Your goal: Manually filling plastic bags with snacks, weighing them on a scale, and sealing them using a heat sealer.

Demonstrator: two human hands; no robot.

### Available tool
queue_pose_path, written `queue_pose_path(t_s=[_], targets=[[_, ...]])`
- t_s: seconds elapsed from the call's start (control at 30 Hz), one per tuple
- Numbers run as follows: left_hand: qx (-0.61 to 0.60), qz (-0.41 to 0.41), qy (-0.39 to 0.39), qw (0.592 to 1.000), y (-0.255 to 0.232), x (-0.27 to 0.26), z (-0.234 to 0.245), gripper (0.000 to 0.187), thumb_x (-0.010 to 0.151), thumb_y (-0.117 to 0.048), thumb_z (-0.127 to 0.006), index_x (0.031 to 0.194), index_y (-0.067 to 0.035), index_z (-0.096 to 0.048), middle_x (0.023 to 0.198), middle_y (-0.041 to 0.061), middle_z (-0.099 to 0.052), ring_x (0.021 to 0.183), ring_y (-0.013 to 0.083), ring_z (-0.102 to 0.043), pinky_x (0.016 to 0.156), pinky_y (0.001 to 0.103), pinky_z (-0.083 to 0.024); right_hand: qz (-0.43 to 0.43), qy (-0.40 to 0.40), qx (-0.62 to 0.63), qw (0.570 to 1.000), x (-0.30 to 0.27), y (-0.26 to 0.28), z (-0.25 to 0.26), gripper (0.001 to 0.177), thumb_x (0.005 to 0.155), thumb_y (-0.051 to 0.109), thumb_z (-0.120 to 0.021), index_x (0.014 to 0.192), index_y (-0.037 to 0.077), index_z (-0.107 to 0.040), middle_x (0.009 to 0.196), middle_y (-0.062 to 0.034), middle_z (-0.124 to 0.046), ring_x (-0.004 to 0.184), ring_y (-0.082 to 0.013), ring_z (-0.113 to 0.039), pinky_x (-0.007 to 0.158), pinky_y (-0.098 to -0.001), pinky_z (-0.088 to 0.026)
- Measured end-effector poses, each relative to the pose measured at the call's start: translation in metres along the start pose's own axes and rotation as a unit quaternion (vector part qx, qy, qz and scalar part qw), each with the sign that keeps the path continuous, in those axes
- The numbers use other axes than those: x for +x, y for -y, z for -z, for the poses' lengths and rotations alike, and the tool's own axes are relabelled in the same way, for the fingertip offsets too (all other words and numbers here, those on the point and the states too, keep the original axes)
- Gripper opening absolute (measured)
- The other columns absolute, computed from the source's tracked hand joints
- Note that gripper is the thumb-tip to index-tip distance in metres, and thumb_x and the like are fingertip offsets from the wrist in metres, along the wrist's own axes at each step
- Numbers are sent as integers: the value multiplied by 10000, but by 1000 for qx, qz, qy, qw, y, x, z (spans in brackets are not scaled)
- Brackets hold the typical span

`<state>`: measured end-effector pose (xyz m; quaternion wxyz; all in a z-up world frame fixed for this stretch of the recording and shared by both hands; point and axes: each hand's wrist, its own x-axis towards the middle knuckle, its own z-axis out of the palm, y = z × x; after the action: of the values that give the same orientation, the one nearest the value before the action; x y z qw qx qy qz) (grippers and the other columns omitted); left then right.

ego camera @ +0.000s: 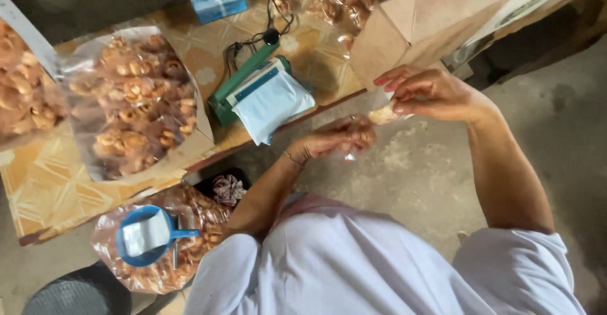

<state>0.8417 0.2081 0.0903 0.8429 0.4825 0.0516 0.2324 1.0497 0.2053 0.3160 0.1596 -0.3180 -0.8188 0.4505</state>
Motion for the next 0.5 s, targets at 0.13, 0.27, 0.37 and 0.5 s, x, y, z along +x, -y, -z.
queue_pose_path(t_s=[0.13, 0.27, 0.37, 0.5], targets=[[13, -36, -90, 995, 13, -9, 78, 758, 958, -274, -673, 1475, 42, -218, 1219, 168, -549, 918, 289, -716, 512, 294, -616, -152, 18, 61, 986, 38, -118, 5, 235, 908, 121, -655, 1042, -45, -755, 1187, -237, -665, 992, -275, -647, 759, -420, -565], [38, -45, -129, 990, -38, -23, 93, 689, 859, -221, -771, 1391, 36, -416, 966, 103, -675, 751, 234, -722, 429, 269, -569, -62, 60, 11, 996, 115, -94, -28, 251, 872, 89, -640, 1070, 112, -793, 1430, -260, -529, 1188, -397, -556, 916, -545, -472], [-515, 25, -111, 849, -27, -37, 122, 424, 843, 67, -695, 1229, 126, -528, 900, 295, -680, 779, 482, -679, 722, 580, -598, -25, -10, -18, 999, 153, -114, -50, 241, 767, 295, -835, 987, 196, -822, 1321, -185, -597, 1081, -343, -632, 873, -466, -538], [79, -148, -237, 957, -39, -76, 117, 488, 763, 6, -837, 1199, 38, -619, 910, 136, -671, 815, 233, -687, 643, 338, -608, 67, -4, 59, 996, 193, -141, -27, 285, 727, 77, -836, 1002, 49, -763, 1088, -192, -636, 930, -313, -662, 792, -419, -569]])
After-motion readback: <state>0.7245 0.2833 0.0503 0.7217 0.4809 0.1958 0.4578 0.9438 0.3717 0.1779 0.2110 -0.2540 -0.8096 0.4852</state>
